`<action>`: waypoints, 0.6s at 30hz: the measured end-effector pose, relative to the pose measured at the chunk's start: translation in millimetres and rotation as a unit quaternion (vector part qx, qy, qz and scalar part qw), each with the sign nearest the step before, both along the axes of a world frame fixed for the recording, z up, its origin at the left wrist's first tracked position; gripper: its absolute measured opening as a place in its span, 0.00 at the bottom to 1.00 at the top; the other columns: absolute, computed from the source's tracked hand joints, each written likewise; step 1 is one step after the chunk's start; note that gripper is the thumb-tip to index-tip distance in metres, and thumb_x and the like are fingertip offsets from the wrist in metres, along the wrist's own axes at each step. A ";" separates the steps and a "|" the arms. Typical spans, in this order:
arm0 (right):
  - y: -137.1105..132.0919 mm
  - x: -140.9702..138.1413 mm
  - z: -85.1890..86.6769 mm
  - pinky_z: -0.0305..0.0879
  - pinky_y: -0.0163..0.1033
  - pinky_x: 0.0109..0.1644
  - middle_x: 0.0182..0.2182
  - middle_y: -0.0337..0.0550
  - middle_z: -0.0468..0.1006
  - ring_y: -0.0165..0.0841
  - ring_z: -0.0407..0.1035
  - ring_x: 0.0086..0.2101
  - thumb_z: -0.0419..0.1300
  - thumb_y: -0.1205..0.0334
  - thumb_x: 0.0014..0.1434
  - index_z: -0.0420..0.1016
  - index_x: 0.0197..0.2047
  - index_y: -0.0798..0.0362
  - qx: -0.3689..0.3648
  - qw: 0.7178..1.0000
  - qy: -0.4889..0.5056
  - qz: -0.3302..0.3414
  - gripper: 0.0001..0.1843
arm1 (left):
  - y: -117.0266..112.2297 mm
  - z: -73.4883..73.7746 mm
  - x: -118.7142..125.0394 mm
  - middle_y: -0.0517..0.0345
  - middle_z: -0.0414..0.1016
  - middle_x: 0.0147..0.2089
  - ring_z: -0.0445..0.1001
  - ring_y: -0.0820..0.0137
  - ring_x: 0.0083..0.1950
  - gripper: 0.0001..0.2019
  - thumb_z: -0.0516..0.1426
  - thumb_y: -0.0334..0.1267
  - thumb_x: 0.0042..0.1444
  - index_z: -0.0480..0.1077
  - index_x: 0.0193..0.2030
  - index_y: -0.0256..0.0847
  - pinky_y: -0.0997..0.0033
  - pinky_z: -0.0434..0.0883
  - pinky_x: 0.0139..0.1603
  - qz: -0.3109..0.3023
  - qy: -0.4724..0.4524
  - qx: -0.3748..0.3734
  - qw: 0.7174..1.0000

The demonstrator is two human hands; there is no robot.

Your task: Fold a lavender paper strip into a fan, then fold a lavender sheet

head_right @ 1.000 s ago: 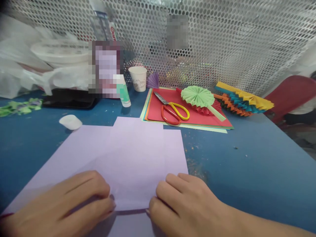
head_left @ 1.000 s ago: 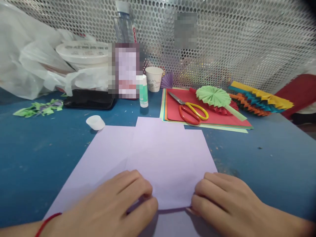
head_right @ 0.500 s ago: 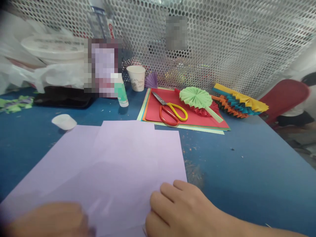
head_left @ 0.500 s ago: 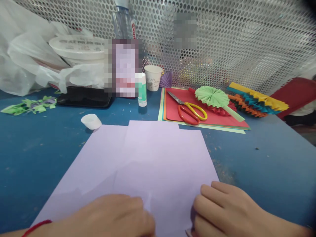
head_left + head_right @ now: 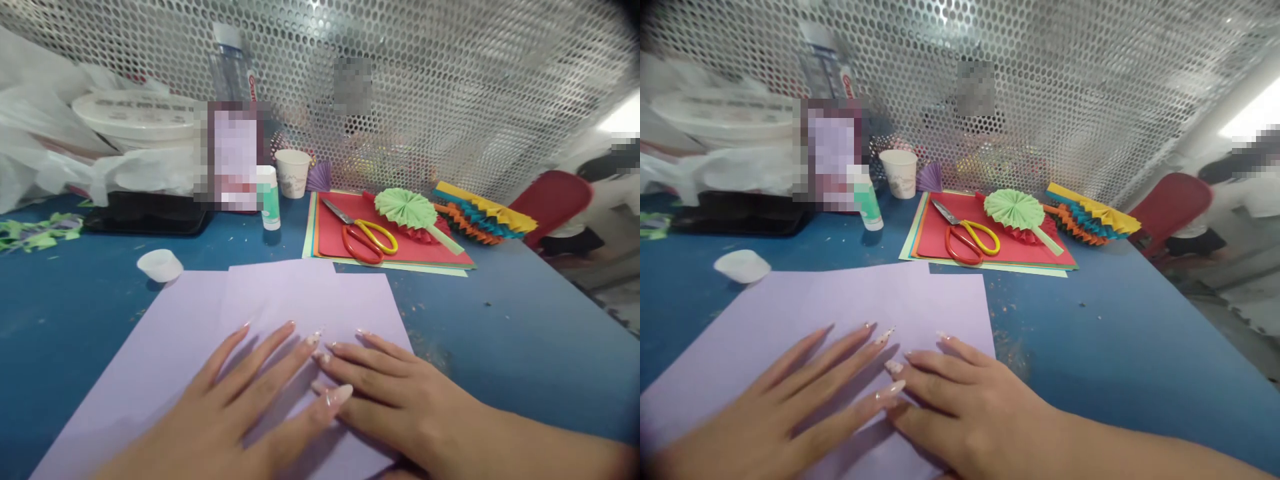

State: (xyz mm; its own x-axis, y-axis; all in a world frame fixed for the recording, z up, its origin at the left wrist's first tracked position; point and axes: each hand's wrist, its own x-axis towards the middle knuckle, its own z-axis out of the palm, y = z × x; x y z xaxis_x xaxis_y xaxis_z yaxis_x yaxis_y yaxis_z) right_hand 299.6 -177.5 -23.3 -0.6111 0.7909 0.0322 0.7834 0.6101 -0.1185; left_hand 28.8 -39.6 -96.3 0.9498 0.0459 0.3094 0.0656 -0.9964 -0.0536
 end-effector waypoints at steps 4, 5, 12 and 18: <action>-7.8 -3.5 -11.1 0.47 0.41 0.75 0.63 0.41 0.74 0.33 0.66 0.64 0.52 0.56 0.76 0.78 0.57 0.54 0.084 0.996 0.036 -0.001 0.18 | -1.0 -1.7 9.0 0.55 0.49 0.79 0.43 0.58 0.80 0.37 0.56 0.36 0.66 0.44 0.77 0.60 0.50 0.34 0.79 -0.047 0.020 0.062 0.997; -9.6 -4.3 -13.5 0.47 0.39 0.74 0.60 0.39 0.77 0.31 0.68 0.62 0.52 0.58 0.76 0.80 0.54 0.53 0.109 0.992 0.058 -0.009 0.16 | -1.5 -1.6 8.2 0.56 0.48 0.79 0.43 0.59 0.80 0.37 0.55 0.36 0.66 0.44 0.77 0.60 0.51 0.35 0.79 -0.048 0.019 0.059 0.997; -3.6 2.1 -8.1 0.53 0.34 0.72 0.55 0.43 0.81 0.30 0.69 0.61 0.51 0.61 0.76 0.78 0.55 0.60 0.109 0.980 0.165 -0.002 0.17 | 0.6 7.8 4.7 0.58 0.54 0.78 0.53 0.63 0.77 0.31 0.54 0.42 0.67 0.53 0.76 0.50 0.64 0.46 0.79 -0.052 0.004 0.029 0.998; -0.4 1.4 0.3 0.47 0.43 0.74 0.69 0.51 0.63 0.36 0.55 0.69 0.51 0.42 0.73 0.65 0.69 0.64 -0.007 0.998 0.030 -0.055 0.36 | 1.9 7.7 6.1 0.52 0.53 0.78 0.50 0.56 0.78 0.36 0.55 0.50 0.64 0.53 0.76 0.44 0.57 0.33 0.79 0.021 0.006 0.046 0.999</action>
State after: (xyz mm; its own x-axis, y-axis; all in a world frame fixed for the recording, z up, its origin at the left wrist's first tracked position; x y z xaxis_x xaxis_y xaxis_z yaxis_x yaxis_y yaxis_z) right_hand 300.9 -177.9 -23.0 -0.5181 0.8536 0.0542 0.8367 0.5189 -0.1751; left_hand 34.8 -37.7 -88.6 0.9512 0.0575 0.3033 0.1059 -0.9837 -0.1454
